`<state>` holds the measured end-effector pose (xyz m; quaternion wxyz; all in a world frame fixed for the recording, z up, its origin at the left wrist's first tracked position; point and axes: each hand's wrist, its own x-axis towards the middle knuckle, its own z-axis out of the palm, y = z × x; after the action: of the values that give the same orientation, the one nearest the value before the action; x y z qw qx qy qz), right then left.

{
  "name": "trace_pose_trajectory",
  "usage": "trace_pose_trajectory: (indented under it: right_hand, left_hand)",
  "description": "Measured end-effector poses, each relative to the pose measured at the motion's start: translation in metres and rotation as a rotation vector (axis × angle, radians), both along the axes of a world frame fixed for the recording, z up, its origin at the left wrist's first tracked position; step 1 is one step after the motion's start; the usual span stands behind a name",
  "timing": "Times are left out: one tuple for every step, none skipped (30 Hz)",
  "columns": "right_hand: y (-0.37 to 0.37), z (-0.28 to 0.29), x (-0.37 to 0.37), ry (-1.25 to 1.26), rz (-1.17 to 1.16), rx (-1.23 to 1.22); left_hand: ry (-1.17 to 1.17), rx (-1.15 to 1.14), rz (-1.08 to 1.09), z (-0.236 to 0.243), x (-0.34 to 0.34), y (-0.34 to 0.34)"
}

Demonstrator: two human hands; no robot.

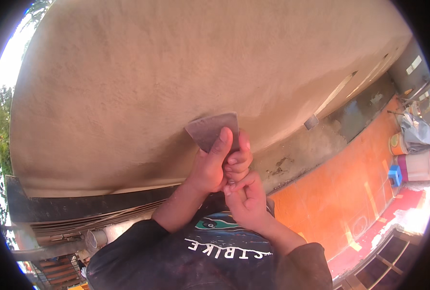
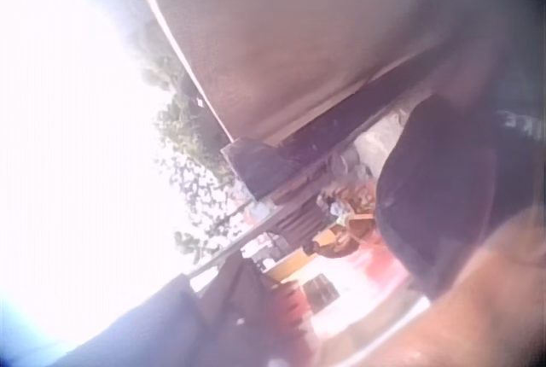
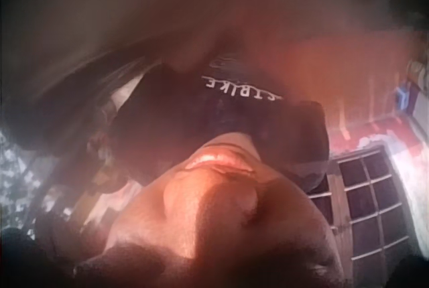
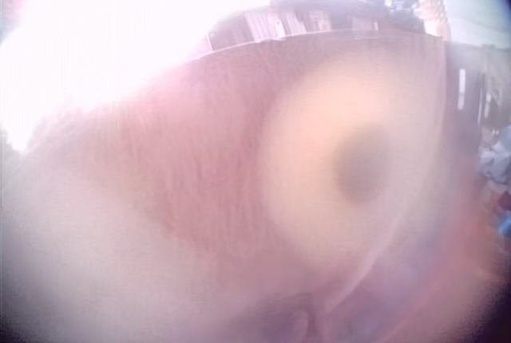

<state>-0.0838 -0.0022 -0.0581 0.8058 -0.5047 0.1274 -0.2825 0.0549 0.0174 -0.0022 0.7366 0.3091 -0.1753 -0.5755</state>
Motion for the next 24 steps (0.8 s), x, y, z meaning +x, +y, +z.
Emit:
trace_pose_trajectory:
  right_hand:
    - [-0.0012, 0.0006, 0.0002, 0.058, 0.036, -0.013]
    - [-0.0008, 0.0017, -0.0014, 0.01, 0.037, 0.033]
    - [-0.0016, 0.0019, -0.0022, -0.007, 0.076, 0.084]
    - [-0.001, 0.0027, -0.0039, -0.096, 0.087, 0.146]
    - [-0.0013, 0.003, -0.0047, -0.024, 0.089, 0.116]
    - [-0.0006, 0.0037, -0.0052, -0.031, 0.069, 0.087]
    - [-0.0006, 0.0041, -0.0058, -0.018, 0.057, 0.068]
    - [0.0002, 0.0046, -0.0055, -0.005, 0.044, 0.048]
    - [-0.0001, 0.0051, -0.0055, 0.012, 0.034, 0.03]
    - [0.001, 0.0057, -0.0052, 0.038, 0.004, 0.055]
    - [0.0, 0.0059, -0.0048, 0.012, 0.018, 0.002]
    - [0.0014, 0.0066, -0.0051, 0.029, 0.018, 0.027]
    - [-0.0003, 0.0063, -0.0045, -0.025, 0.063, -0.006]
    - [0.0015, 0.0064, -0.0061, 0.043, 0.009, 0.018]
    - [0.0, 0.0053, -0.0058, 0.039, 0.003, -0.013]
    - [0.0017, 0.0053, -0.0082, 0.09, -0.012, 0.053]
    - [0.0005, 0.0041, -0.0077, 0.061, 0.026, 0.009]
    - [0.0019, 0.0038, -0.0096, 0.073, 0.053, 0.044]
    - [0.0015, 0.0024, -0.0086, -0.029, 0.063, 0.053]
    - [0.0022, 0.002, -0.0091, 0.04, 0.053, 0.098]
    - [0.0028, 0.0011, -0.0081, 0.007, 0.036, 0.126]
    - [0.0031, 0.001, -0.0073, 0.061, 0.046, 0.198]
    - [0.004, 0.0013, -0.0064, -0.013, -0.004, 0.081]
    - [0.0037, 0.0021, -0.0047, -0.007, -0.035, 0.002]
  left_hand:
    - [0.018, 0.015, -0.066, 0.0009, 0.0006, -0.0006]
    - [0.08, 0.04, -0.069, 0.0016, -0.0001, 0.0005]
    - [0.095, 0.066, -0.084, 0.0011, 0.0002, -0.0004]
    - [0.087, 0.03, -0.082, 0.0004, -0.0005, 0.0]
    - [0.074, 0.032, -0.087, -0.0009, -0.0002, -0.0014]
    - [0.049, 0.075, -0.11, -0.0023, -0.0005, -0.0016]
    - [0.046, 0.013, -0.093, -0.0039, -0.0001, -0.0027]
    - [0.037, -0.003, -0.09, -0.0047, -0.0003, -0.0028]
    - [0.022, -0.02, -0.089, -0.0057, -0.0001, -0.0031]
    - [0.062, -0.005, -0.081, -0.0057, -0.0003, -0.0029]
    - [0.098, 0.01, -0.075, -0.0059, -0.0004, -0.0024]
    - [0.118, 0.093, -0.115, -0.0053, -0.0009, -0.0019]
    - [0.114, 0.025, -0.09, -0.0048, -0.001, -0.0011]
    - [0.092, 0.016, -0.104, -0.0046, -0.002, -0.0002]
    - [0.099, 0.047, -0.066, -0.004, -0.0027, 0.0008]
    - [0.105, 0.017, -0.106, -0.004, -0.0035, 0.0015]
    - [0.128, 0.022, -0.102, -0.0034, -0.0038, 0.0018]
    - [0.13, -0.01, -0.132, -0.0035, -0.004, 0.0018]
    - [0.122, 0.029, -0.091, -0.0032, -0.004, 0.0017]
    - [0.099, 0.038, -0.081, -0.0032, -0.0034, 0.0011]
    - [0.08, 0.101, -0.054, -0.0029, -0.0034, 0.001]
    - [0.063, 0.033, -0.068, -0.0025, -0.0025, 0.0004]
    - [0.044, 0.017, -0.073, -0.0016, -0.0025, 0.0007]
    - [0.061, -0.018, -0.06, -0.0004, -0.0014, 0.0002]
